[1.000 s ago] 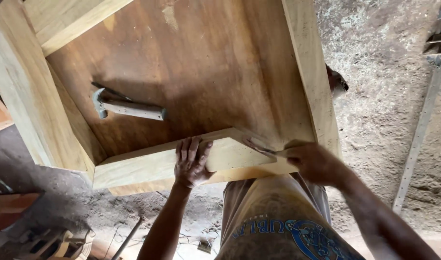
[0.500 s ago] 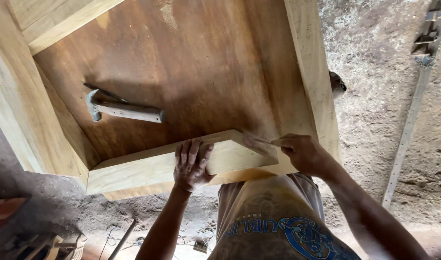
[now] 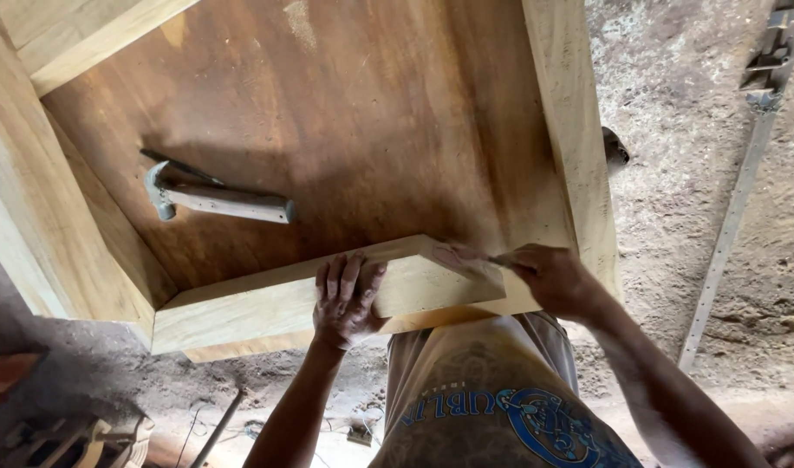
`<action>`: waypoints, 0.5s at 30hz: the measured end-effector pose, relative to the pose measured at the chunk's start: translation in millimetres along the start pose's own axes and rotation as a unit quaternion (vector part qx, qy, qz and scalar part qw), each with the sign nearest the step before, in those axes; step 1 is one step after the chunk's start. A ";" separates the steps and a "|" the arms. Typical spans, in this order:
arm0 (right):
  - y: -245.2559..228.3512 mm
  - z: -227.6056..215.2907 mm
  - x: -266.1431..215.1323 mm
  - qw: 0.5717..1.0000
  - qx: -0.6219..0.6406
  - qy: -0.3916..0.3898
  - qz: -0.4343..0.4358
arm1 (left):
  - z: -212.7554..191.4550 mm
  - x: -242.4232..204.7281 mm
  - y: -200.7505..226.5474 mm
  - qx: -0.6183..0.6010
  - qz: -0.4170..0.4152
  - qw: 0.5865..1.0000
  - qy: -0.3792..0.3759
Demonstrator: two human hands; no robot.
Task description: The person applies pink wood filler to the corner joints of a wooden frame using a small knife. They then secure the assembly by hammering nails into the corners and wiping the wood surfaces with a cloth.
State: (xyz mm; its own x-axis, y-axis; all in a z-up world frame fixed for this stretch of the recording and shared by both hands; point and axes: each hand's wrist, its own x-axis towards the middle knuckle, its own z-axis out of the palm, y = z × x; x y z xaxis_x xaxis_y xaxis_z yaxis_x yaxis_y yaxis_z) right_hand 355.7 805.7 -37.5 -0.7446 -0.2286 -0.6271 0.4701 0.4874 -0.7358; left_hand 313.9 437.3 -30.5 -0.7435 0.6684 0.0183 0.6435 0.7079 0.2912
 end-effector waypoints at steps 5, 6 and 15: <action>-9.8 15.2 12.8 0.998 0.038 0.036 -0.030 | 3.5 -3.3 -2.6 0.013 -0.002 1.000 -0.010; -10.9 15.7 14.5 0.998 0.047 0.027 -0.023 | 2.8 -5.0 -2.2 0.016 -0.006 1.000 -0.010; -24.8 2.1 29.3 0.986 0.105 -0.031 -0.124 | 4.1 -0.7 -2.9 0.018 0.006 1.000 -0.005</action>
State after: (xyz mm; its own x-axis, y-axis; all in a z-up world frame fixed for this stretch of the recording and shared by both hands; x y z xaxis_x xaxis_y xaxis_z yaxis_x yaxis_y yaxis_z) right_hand 323.2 785.2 -38.2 -0.8212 -0.3740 -0.4309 0.3695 0.2268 -0.9011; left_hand 313.4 435.8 -35.3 -0.7344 0.6787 0.0108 0.6579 0.7078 0.2573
